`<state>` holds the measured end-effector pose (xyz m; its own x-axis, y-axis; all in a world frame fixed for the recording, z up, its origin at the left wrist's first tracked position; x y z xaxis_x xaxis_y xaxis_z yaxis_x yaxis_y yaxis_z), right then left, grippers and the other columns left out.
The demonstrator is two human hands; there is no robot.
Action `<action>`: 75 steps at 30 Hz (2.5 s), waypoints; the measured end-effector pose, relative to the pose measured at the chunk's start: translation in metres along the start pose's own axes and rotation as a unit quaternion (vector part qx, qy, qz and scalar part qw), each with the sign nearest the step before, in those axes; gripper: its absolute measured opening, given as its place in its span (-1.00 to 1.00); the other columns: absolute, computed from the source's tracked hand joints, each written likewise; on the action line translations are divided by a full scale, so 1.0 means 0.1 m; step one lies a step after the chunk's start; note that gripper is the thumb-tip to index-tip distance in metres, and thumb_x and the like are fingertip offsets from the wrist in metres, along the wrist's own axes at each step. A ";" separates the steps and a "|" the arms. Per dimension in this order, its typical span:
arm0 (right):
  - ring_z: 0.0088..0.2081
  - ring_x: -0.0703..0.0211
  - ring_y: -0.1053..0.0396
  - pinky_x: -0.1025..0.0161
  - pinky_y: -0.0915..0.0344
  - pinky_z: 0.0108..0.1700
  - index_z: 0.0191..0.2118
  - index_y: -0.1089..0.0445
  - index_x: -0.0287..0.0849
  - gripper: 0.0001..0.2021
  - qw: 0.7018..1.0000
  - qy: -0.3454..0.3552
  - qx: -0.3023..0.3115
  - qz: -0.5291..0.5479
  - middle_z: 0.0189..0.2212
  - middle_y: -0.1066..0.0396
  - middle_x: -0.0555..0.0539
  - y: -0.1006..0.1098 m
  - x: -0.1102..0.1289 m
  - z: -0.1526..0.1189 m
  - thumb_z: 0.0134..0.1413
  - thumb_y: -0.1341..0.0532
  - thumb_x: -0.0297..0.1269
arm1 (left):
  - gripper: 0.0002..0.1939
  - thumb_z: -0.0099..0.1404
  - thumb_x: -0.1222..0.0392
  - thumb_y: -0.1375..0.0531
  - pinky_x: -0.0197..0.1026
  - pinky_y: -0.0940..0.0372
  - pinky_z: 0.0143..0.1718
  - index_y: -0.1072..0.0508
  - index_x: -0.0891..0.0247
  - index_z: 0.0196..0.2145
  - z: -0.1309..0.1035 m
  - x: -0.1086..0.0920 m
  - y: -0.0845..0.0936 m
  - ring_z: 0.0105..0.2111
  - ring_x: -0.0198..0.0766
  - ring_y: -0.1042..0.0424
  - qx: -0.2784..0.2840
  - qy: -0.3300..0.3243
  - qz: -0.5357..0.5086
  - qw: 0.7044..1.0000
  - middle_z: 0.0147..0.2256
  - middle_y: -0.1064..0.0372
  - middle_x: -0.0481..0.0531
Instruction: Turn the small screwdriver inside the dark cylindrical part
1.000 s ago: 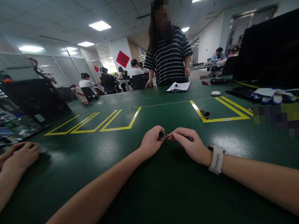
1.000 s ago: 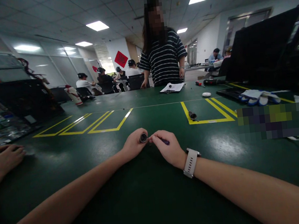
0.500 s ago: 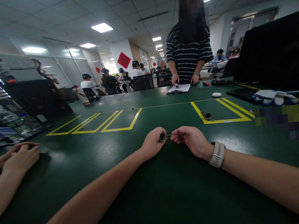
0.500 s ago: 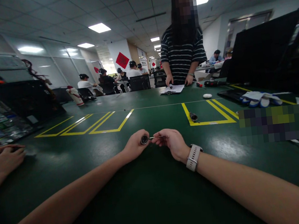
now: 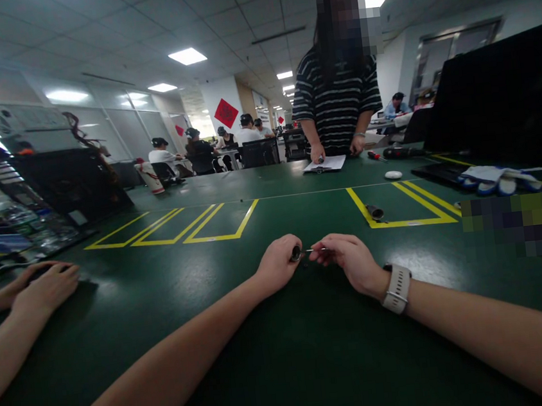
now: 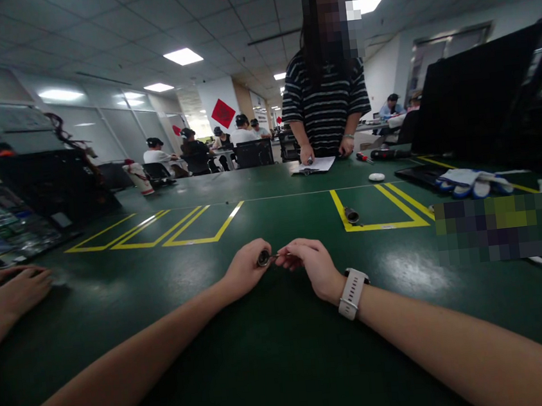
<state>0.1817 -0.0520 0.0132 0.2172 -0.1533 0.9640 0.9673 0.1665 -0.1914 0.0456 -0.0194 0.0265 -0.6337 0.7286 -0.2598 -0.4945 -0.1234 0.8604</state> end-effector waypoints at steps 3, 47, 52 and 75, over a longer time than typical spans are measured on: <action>-0.46 0.20 -0.32 0.22 -0.18 -0.36 -0.48 -0.45 -0.27 -0.81 0.994 -0.069 -0.016 0.081 -0.51 -0.46 -0.11 0.04 -0.08 0.05 -0.10 -0.14 -0.29 | -0.98 0.14 0.32 -0.08 -0.26 -0.13 -0.39 -0.26 0.27 -0.43 0.00 -0.01 0.00 -0.42 -0.31 -0.24 0.003 -0.006 -0.016 1.000 -0.44 -0.24 -0.05; -0.46 0.22 -0.32 0.25 -0.17 -0.39 -0.50 -0.45 -0.21 -0.80 0.998 0.049 -0.026 -0.020 -0.53 -0.45 -0.06 0.02 0.03 -0.02 -0.04 -0.12 -0.27 | -0.95 0.13 0.36 -0.06 -0.25 -0.12 -0.38 -0.26 0.27 -0.44 0.02 -0.01 -0.02 -0.41 -0.30 -0.23 -0.002 -0.005 0.006 1.000 -0.44 -0.23 -0.03; -0.50 0.21 -0.32 0.24 -0.15 -0.41 -0.52 -0.45 -0.24 -0.81 0.998 -0.031 -0.022 0.056 -0.55 -0.46 -0.09 0.04 -0.04 0.03 -0.11 -0.14 -0.27 | -0.94 0.12 0.38 -0.06 -0.25 -0.12 -0.38 -0.26 0.27 -0.45 0.02 -0.02 -0.01 -0.42 -0.30 -0.23 0.004 -0.017 -0.003 1.000 -0.45 -0.23 -0.04; -0.47 0.21 -0.34 0.24 -0.19 -0.38 -0.49 -0.45 -0.25 -0.81 0.998 -0.019 -0.016 0.060 -0.53 -0.46 -0.09 0.05 -0.06 0.03 -0.05 -0.12 -0.30 | -0.96 0.16 0.34 -0.06 -0.25 -0.12 -0.37 -0.25 0.27 -0.44 0.01 -0.01 -0.02 -0.41 -0.30 -0.23 -0.013 -0.024 0.007 1.000 -0.44 -0.23 -0.03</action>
<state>0.1847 -0.0472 0.0074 0.3271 -0.0966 0.9400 0.9383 0.1510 -0.3110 0.0476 -0.0190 0.0255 -0.6113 0.7585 -0.2258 -0.5022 -0.1512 0.8514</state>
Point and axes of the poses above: each hand's wrist, its own z-axis towards the middle knuckle, its own y-axis out of the back of the hand, x = y × z, the point moved 5 cm from there along z, towards the middle knuckle
